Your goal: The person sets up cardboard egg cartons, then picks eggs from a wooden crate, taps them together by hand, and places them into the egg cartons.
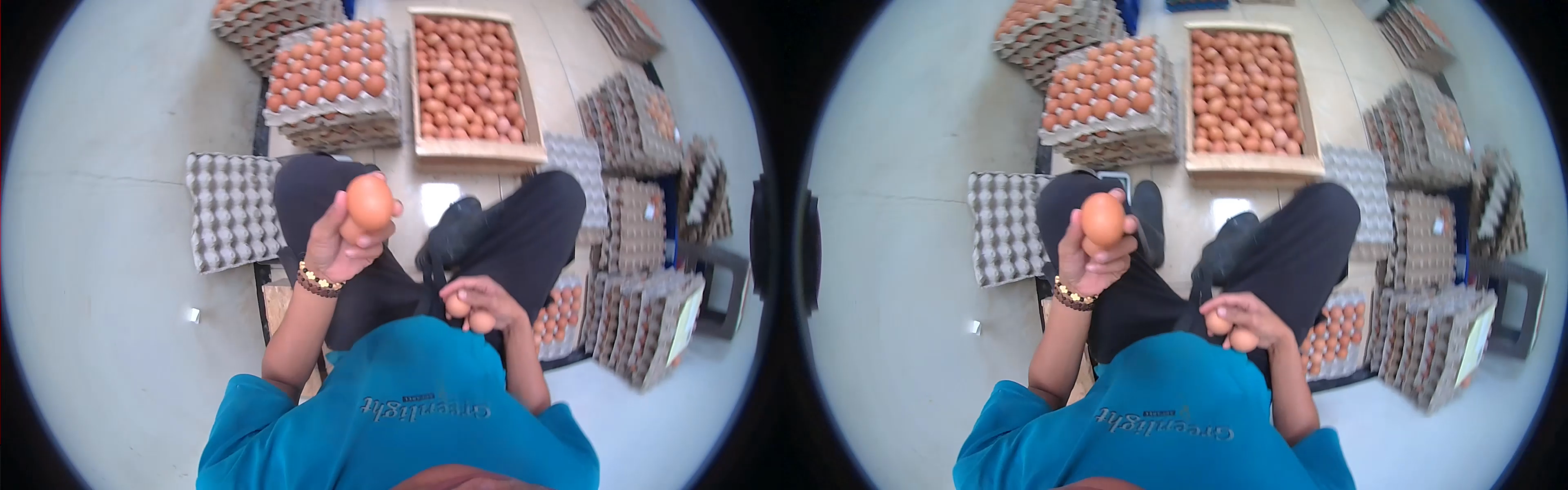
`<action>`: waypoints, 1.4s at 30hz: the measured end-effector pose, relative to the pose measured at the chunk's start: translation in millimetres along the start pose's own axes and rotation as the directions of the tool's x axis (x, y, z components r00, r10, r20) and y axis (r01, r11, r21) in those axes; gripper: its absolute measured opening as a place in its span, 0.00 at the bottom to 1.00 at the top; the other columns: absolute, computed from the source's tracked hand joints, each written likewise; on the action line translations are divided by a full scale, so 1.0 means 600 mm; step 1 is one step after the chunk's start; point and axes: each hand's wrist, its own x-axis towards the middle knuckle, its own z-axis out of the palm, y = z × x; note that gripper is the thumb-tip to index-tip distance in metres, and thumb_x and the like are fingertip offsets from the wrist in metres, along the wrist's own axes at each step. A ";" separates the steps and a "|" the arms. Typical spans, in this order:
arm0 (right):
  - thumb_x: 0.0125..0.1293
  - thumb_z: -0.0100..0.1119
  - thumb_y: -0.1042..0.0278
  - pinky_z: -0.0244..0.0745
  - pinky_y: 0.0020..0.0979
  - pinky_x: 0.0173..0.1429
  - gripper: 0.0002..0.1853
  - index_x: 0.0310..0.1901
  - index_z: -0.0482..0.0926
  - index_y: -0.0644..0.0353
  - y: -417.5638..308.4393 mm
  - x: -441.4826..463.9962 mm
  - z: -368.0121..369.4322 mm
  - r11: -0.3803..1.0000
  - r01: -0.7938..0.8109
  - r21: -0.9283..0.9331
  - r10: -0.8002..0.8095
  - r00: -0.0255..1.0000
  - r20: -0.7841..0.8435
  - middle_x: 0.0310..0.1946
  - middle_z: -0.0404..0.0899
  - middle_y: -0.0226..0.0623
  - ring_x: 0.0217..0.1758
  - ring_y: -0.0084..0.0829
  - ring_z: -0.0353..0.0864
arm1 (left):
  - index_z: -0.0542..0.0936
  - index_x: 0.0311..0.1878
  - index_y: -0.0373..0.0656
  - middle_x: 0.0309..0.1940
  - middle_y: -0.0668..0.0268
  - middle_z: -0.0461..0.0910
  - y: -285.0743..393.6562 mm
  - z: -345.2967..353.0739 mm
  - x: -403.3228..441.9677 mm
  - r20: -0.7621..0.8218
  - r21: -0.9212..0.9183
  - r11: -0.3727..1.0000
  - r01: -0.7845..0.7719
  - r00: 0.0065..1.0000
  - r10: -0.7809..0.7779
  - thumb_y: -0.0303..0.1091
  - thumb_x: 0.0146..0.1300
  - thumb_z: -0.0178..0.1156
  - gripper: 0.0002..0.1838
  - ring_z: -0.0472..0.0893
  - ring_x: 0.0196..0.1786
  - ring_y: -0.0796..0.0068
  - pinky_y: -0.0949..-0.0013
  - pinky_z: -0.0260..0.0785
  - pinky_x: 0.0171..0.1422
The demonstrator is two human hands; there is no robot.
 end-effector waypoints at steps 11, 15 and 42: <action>0.74 0.54 0.62 0.85 0.27 0.31 0.18 0.54 0.76 0.71 -0.002 0.023 -0.013 0.995 -0.080 0.065 0.079 0.997 0.013 0.37 0.81 0.44 0.37 0.30 0.85 | 0.75 0.60 0.40 0.43 0.68 0.81 0.408 -0.068 0.105 -0.063 0.984 0.148 -0.103 0.574 0.817 0.47 0.69 0.60 0.24 0.76 0.35 0.84 0.84 0.68 0.31; 0.74 0.54 0.59 0.85 0.28 0.33 0.20 0.54 0.76 0.71 -0.010 0.030 -0.005 0.992 -0.098 0.077 0.099 0.995 -0.007 0.38 0.80 0.44 0.38 0.30 0.84 | 0.81 0.52 0.41 0.37 0.65 0.85 0.521 -0.144 0.220 0.148 0.946 -0.287 0.150 0.587 0.796 0.50 0.58 0.70 0.26 0.83 0.42 0.75 0.75 0.75 0.40; 0.74 0.48 0.53 0.81 0.31 0.26 0.21 0.45 0.76 0.68 -0.028 0.055 -0.021 0.943 -0.005 0.332 0.040 0.994 -0.097 0.35 0.78 0.47 0.29 0.32 0.80 | 0.65 0.64 0.30 0.61 0.46 0.69 0.451 -0.049 0.240 -0.094 0.825 0.559 -0.086 0.954 0.285 0.39 0.69 0.49 0.26 0.72 0.65 0.50 0.55 0.67 0.72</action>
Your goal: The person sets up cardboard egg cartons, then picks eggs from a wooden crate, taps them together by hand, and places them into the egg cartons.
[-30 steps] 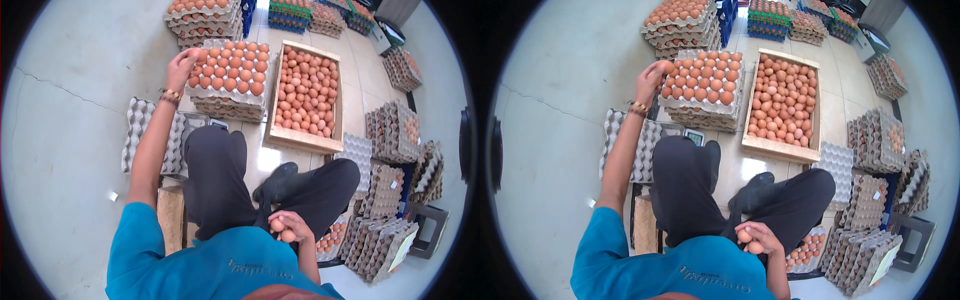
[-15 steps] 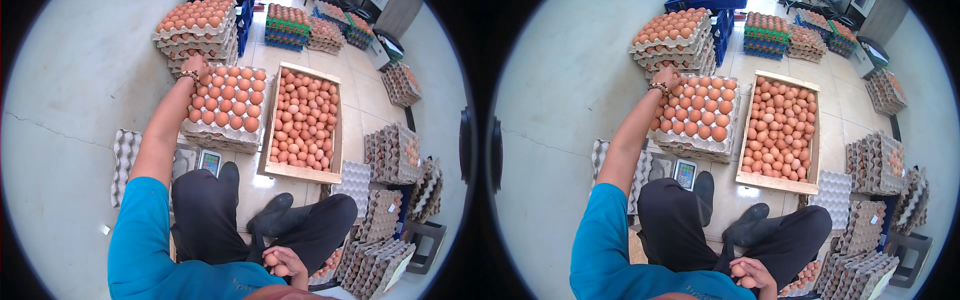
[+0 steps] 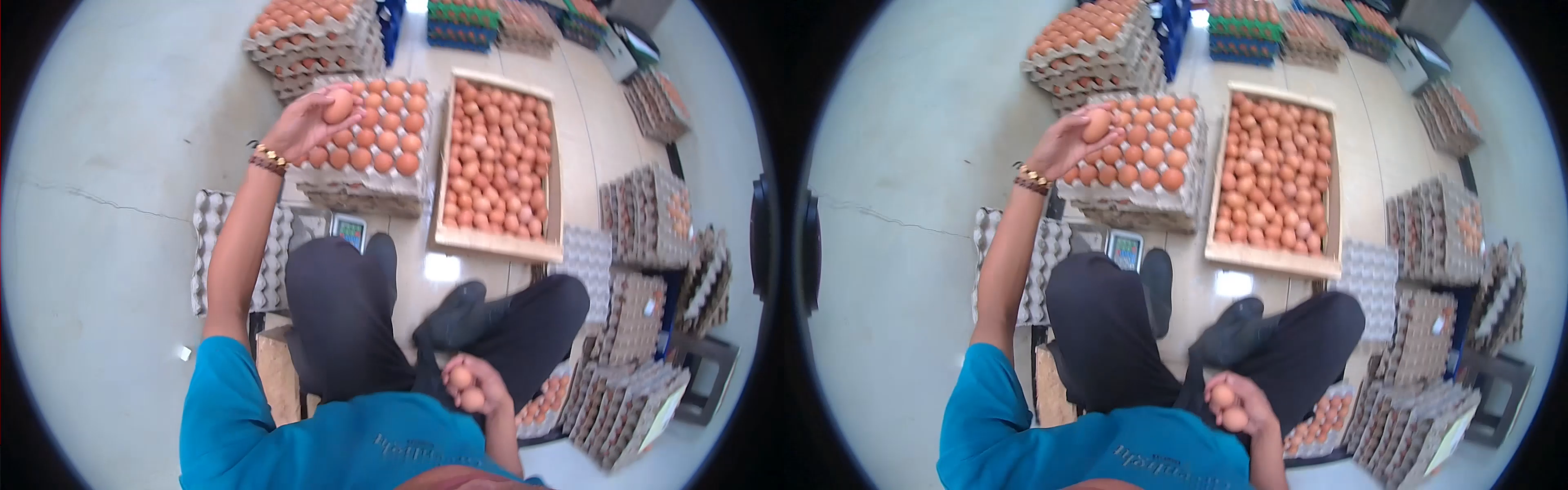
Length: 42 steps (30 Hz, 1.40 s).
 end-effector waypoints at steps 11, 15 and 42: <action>0.70 0.43 0.60 0.80 0.25 0.40 0.27 0.66 0.65 0.67 0.002 0.027 0.045 0.874 0.305 0.378 -0.314 0.949 -0.039 0.49 0.76 0.47 0.41 0.33 0.79 | 0.78 0.42 0.38 0.32 0.67 0.74 -0.144 0.345 -0.254 0.143 0.723 0.690 0.040 0.968 -0.206 0.25 0.51 0.59 0.12 0.74 0.36 0.78 0.72 0.69 0.42; 0.75 0.44 0.54 0.81 0.23 0.41 0.25 0.62 0.69 0.68 0.012 0.013 0.045 0.910 0.294 0.291 -0.282 0.956 -0.083 0.49 0.79 0.48 0.45 0.33 0.83 | 0.82 0.53 0.44 0.38 0.61 0.79 -0.225 0.376 -0.292 0.238 0.851 0.513 -0.112 0.953 -0.187 0.25 0.54 0.64 0.20 0.80 0.39 0.69 0.69 0.73 0.47; 0.62 0.70 0.60 0.65 0.18 0.27 0.21 0.50 0.79 0.67 -0.009 -0.028 0.098 0.630 0.596 -0.498 -0.733 0.667 -0.129 0.24 0.77 0.28 0.25 0.13 0.72 | 0.75 0.49 0.34 0.33 0.65 0.78 -0.264 0.375 -0.295 0.178 -0.161 0.713 0.683 0.731 -0.659 0.51 0.75 0.50 0.24 0.73 0.25 0.85 0.85 0.63 0.18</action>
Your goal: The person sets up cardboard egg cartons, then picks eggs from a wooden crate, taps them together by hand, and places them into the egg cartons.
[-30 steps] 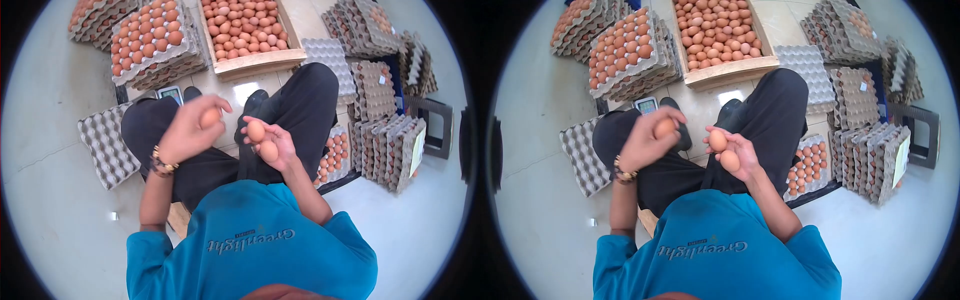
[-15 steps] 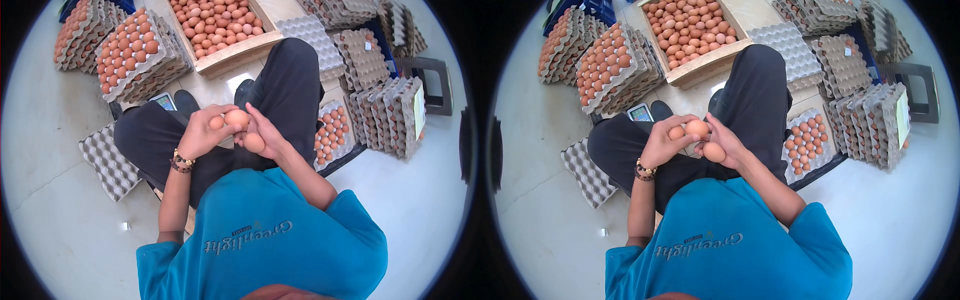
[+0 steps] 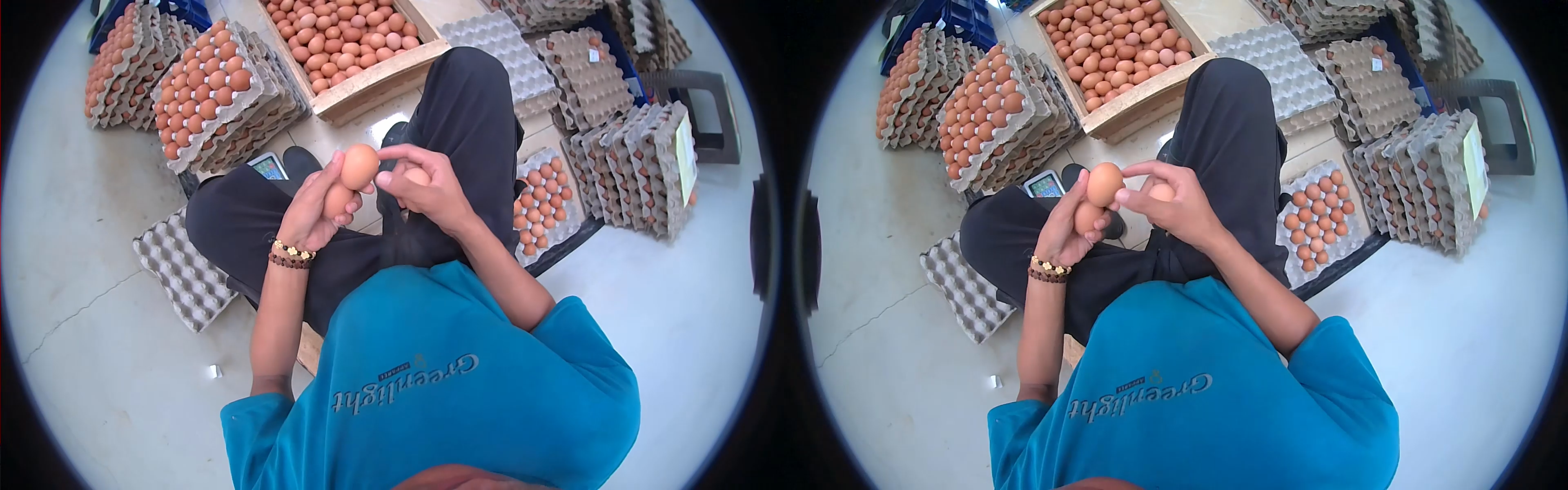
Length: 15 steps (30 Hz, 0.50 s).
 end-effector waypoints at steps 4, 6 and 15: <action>0.59 0.74 0.60 0.67 0.17 0.28 0.21 0.48 0.82 0.68 -0.004 0.007 0.011 0.995 0.063 -0.078 -0.060 0.998 0.035 0.28 0.82 0.29 0.26 0.11 0.73 | 0.74 0.50 0.34 0.30 0.67 0.75 -0.012 0.005 0.006 0.021 -0.009 0.995 0.103 0.995 -0.103 0.51 0.75 0.50 0.24 0.74 0.25 0.84 0.86 0.64 0.17; 0.59 0.73 0.60 0.67 0.17 0.28 0.22 0.47 0.82 0.68 0.005 0.011 0.004 0.992 0.080 -0.101 -0.076 0.996 0.049 0.29 0.82 0.29 0.26 0.11 0.73 | 0.74 0.51 0.34 0.28 0.68 0.73 -0.016 0.007 0.007 0.027 0.014 0.992 0.122 0.992 -0.122 0.50 0.75 0.51 0.24 0.74 0.25 0.84 0.86 0.65 0.17; 0.66 0.64 0.62 0.67 0.18 0.26 0.15 0.45 0.80 0.67 -0.019 -0.047 -0.076 0.965 0.075 0.252 -0.041 0.990 -0.137 0.26 0.77 0.28 0.24 0.15 0.73 | 0.69 0.65 0.28 0.41 0.56 0.81 -0.013 0.007 0.013 0.062 0.024 0.992 0.122 0.990 -0.124 0.67 0.72 0.35 0.44 0.76 0.26 0.77 0.81 0.69 0.23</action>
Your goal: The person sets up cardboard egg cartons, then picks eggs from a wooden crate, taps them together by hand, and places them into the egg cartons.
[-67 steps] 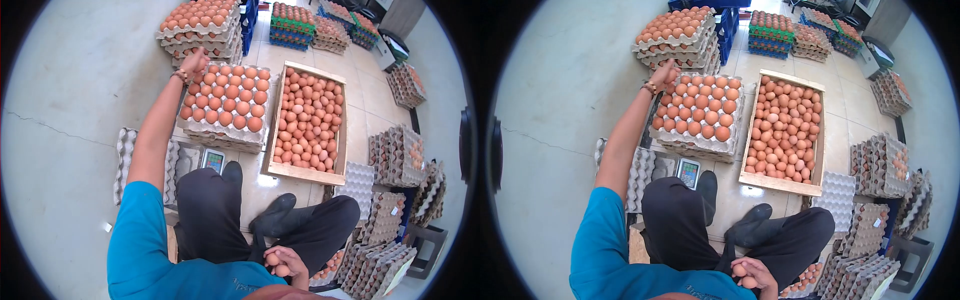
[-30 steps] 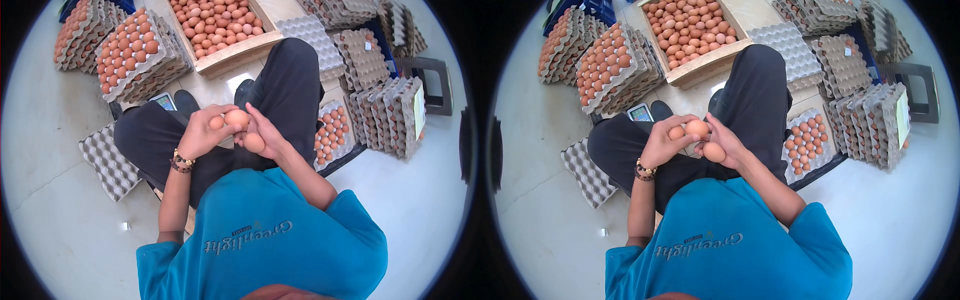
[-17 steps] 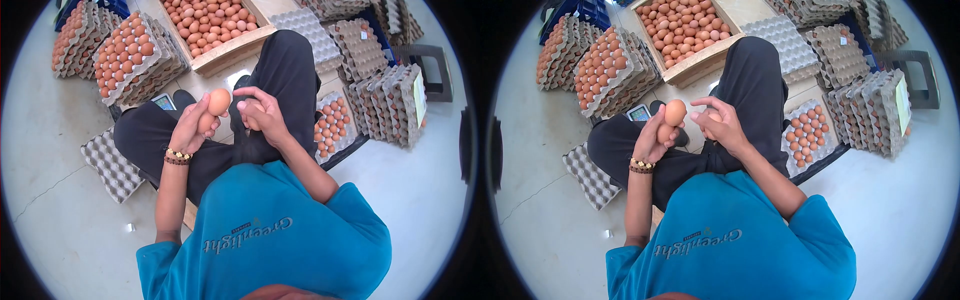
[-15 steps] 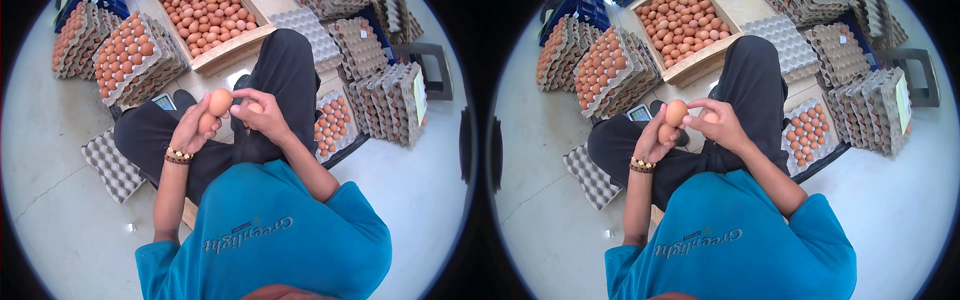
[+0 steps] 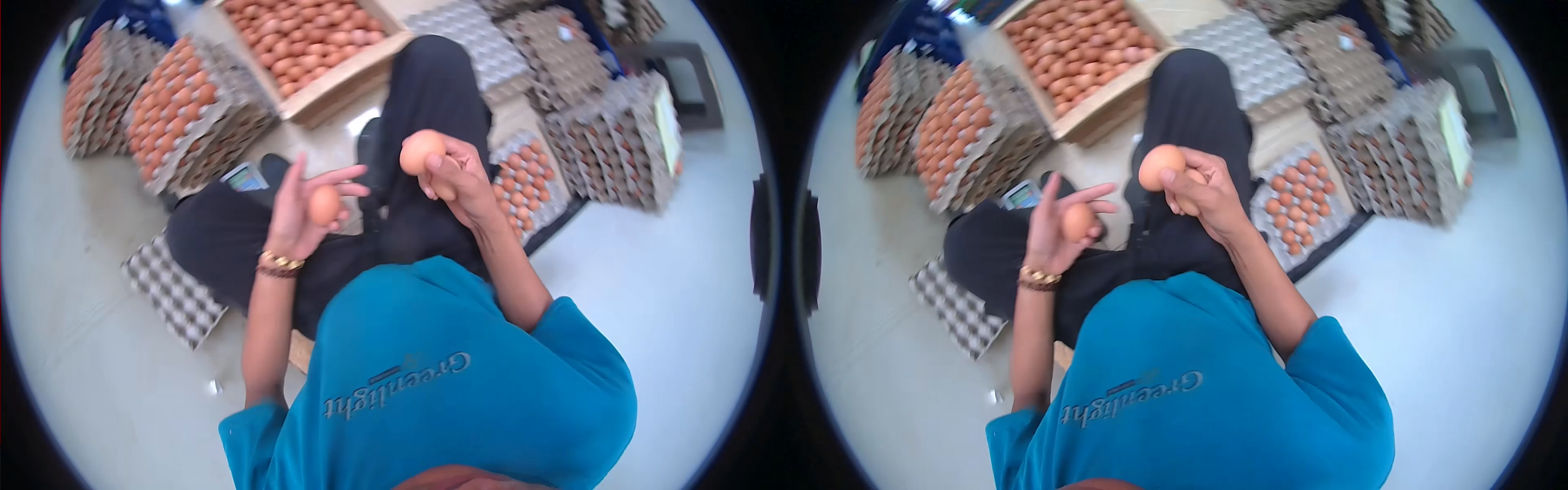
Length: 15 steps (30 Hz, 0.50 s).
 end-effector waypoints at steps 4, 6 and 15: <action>0.69 0.61 0.59 0.66 0.19 0.25 0.17 0.47 0.78 0.66 -0.053 -0.065 -0.127 0.991 0.131 0.016 -0.121 0.951 -0.285 0.25 0.76 0.30 0.22 0.17 0.73 | 0.71 0.63 0.28 0.39 0.60 0.81 -0.004 0.001 0.006 -0.087 0.026 0.996 -0.082 0.993 0.084 0.62 0.74 0.39 0.39 0.76 0.27 0.76 0.81 0.68 0.22; 0.66 0.65 0.57 0.66 0.19 0.25 0.18 0.47 0.79 0.64 -0.062 -0.101 -0.225 0.998 0.067 -0.010 -0.063 0.864 -0.499 0.25 0.77 0.30 0.21 0.16 0.72 | 0.72 0.62 0.27 0.39 0.60 0.81 -0.005 -0.006 0.009 -0.085 0.013 0.993 -0.114 0.990 0.115 0.60 0.75 0.38 0.38 0.76 0.28 0.75 0.79 0.68 0.23; 0.49 0.73 0.60 0.76 0.31 0.38 0.25 0.47 0.77 0.62 0.179 -0.278 -0.580 0.782 -0.503 -0.369 -0.338 0.155 -0.928 0.33 0.83 0.39 0.32 0.31 0.82 | 0.72 0.60 0.28 0.38 0.61 0.78 -0.001 0.001 0.017 -0.127 0.024 0.984 -0.175 0.976 0.177 0.54 0.76 0.40 0.33 0.77 0.29 0.75 0.79 0.72 0.24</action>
